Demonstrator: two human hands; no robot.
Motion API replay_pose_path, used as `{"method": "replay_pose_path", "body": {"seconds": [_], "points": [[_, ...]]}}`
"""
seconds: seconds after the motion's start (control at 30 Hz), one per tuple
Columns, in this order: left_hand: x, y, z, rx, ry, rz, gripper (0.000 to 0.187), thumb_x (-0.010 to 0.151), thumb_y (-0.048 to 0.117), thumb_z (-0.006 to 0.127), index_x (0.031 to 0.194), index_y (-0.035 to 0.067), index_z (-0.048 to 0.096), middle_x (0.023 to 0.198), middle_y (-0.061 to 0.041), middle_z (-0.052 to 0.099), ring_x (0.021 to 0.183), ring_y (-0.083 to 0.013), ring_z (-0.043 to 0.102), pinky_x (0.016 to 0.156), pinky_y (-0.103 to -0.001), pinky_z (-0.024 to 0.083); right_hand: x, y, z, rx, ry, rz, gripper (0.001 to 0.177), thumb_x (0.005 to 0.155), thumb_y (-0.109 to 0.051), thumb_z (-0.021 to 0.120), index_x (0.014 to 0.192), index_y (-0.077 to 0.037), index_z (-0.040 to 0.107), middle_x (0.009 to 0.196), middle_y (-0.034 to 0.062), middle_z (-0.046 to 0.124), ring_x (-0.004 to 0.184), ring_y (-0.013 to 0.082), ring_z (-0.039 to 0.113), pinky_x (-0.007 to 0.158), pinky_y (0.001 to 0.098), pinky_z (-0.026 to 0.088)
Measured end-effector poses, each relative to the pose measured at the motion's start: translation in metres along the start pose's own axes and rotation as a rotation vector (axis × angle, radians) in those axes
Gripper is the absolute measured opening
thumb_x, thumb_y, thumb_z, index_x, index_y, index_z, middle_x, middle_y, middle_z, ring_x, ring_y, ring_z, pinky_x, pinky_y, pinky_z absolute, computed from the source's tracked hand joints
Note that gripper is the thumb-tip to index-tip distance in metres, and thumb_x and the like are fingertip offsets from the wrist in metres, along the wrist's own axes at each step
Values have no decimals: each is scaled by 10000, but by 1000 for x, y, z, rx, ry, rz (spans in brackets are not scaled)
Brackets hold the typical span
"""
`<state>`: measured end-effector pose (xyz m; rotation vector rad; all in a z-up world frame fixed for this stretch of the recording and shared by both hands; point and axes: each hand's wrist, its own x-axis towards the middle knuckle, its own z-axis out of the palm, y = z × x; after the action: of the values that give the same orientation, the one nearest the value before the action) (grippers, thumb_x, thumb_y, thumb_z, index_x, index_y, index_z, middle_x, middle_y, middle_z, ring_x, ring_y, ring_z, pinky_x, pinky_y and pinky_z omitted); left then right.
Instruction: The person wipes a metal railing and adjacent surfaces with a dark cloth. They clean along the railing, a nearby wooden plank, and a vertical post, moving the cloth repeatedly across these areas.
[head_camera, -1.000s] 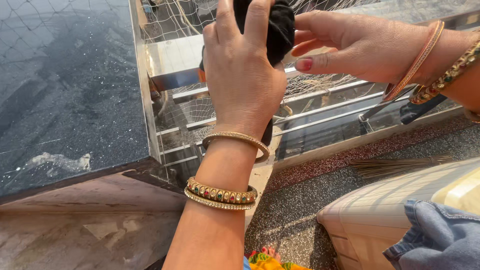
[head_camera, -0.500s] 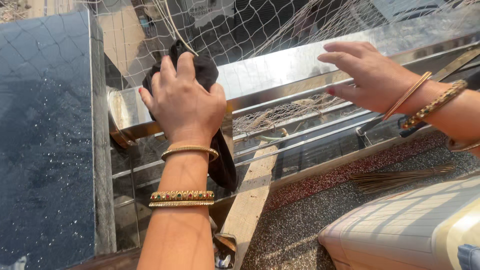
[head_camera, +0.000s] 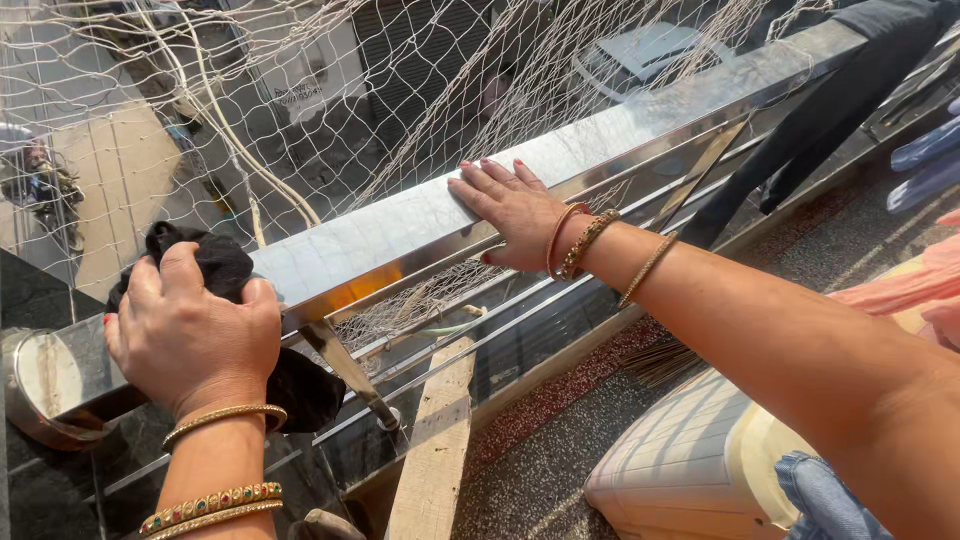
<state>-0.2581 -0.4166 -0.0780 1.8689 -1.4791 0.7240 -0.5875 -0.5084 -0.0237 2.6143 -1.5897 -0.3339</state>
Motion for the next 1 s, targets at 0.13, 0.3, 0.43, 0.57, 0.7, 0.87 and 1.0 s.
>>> {"method": "replay_pose_path", "body": {"seconds": [0.13,0.3,0.43,0.57,0.7,0.87,1.0], "points": [[-3,-5,7,20,0,24,378,787,278,763,1114,113,671,1190,-144,676,1091,-333,671,1075,-492,497,0,-9,-3,-7,-15,40,1040,867,-422,716,1626,-233,31,1705,74,9,1569,254,-14,1257,476,14],[1,0,3,46,-8,5,447,768,338,810,1150,131,704,1195,-158,679,1143,-351,674,1038,-492,505,0,-11,-9,-2,-73,72,1061,853,-380,726,1634,-257,18,1718,35,-9,1577,226,-7,1264,456,27],[3,10,-9,108,-31,20,473,755,350,801,1167,138,705,1251,-173,675,1181,-334,668,1064,-480,507,-4,-12,-4,84,-85,63,1021,865,-424,708,1624,-257,45,1713,34,-13,1575,228,-18,1267,455,14],[3,34,-29,46,-90,78,563,752,365,802,1243,115,688,1355,-201,649,1220,-338,635,1031,-469,511,0,-1,-15,215,-88,54,987,860,-438,709,1623,-240,116,1717,43,13,1588,225,-11,1279,449,18],[-14,97,-36,-145,-135,238,674,635,350,844,1242,115,669,1370,-261,583,1248,-430,560,1076,-516,440,1,6,-14,360,-6,23,829,866,-345,698,1573,-224,284,1692,54,132,1567,215,72,1262,435,61],[3,169,-14,-345,-315,329,702,722,360,811,1327,93,578,1441,-309,478,1315,-489,468,1126,-549,325,-16,15,-2,541,220,-40,515,871,-275,716,1350,-115,614,1556,120,495,1435,283,465,1169,378,399],[35,195,2,-422,-475,312,718,751,378,777,1359,83,534,1457,-329,438,1334,-501,431,1137,-561,294,-31,31,-9,497,331,-103,646,831,-252,762,1400,-52,530,1451,161,545,1347,328,512,1104,404,421]]}}
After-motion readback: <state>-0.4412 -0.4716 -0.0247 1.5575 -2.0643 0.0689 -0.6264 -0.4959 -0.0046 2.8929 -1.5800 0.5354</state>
